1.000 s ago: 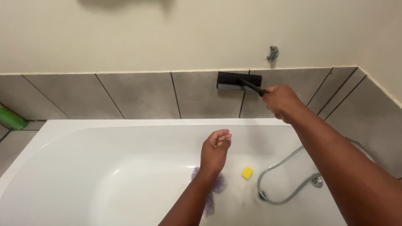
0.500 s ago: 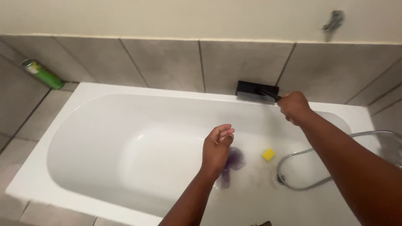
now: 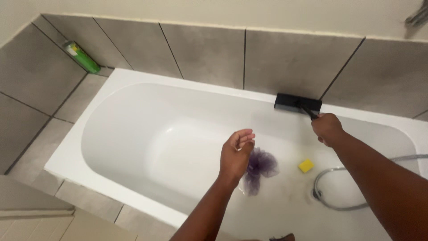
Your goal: The person rinses a squeegee under a shower head in a bathtub and then uses it to wipe a section of the wall above the tub.
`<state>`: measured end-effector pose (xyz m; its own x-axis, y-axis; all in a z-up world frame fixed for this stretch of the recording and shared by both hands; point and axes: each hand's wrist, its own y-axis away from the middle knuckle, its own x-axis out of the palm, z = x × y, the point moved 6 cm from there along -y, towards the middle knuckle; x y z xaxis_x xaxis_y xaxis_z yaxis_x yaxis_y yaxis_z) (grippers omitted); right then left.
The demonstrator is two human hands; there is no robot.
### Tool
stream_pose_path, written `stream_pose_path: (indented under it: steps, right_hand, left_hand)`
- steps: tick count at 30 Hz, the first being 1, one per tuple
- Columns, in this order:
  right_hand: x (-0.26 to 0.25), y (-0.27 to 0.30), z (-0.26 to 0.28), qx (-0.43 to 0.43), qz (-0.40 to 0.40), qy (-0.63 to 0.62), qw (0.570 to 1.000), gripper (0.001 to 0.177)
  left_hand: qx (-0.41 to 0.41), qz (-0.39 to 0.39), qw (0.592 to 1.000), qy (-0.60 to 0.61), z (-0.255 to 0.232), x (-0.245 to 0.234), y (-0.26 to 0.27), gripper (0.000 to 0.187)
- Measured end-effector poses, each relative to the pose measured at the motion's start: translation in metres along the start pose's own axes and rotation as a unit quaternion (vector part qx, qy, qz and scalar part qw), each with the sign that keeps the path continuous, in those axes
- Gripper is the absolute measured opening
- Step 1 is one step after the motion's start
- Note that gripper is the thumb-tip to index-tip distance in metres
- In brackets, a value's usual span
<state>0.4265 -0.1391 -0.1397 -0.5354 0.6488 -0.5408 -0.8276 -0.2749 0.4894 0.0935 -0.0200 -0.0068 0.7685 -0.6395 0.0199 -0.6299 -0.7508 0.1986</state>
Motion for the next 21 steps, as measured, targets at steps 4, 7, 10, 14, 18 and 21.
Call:
stream_pose_path:
  steps: [4,7,10,14,18,21]
  right_hand:
    - [-0.015,0.067,0.050,-0.008,-0.007,-0.100,0.995,0.021]
    - [-0.042,0.136,0.088,-0.002,-0.047,-0.029,0.998,0.020]
    - [-0.068,0.183,0.132,-0.070,-0.061,-0.007,0.996,0.020]
    - [-0.082,0.194,0.163,-0.112,-0.039,-0.081,0.990,0.015]
    - [-0.073,0.183,0.176,-0.125,-0.046,-0.136,0.982,0.004]
    - [-0.063,0.181,0.185,-0.121,-0.069,-0.127,0.982,0.009]
  left_hand:
    - [-0.002,0.000,1.000,0.005,-0.002,-0.001,0.001,0.037]
    - [0.016,0.006,0.999,0.036,-0.003,0.000,0.003,0.037]
    - [0.023,0.003,0.999,0.043,-0.008,-0.001,-0.001,0.038]
    - [0.044,0.007,0.997,0.064,-0.019,0.003,-0.015,0.036]
    - [0.089,0.026,0.993,0.068,-0.038,0.010,-0.035,0.036]
    - [0.125,0.043,0.989,0.070,-0.053,0.012,-0.044,0.035]
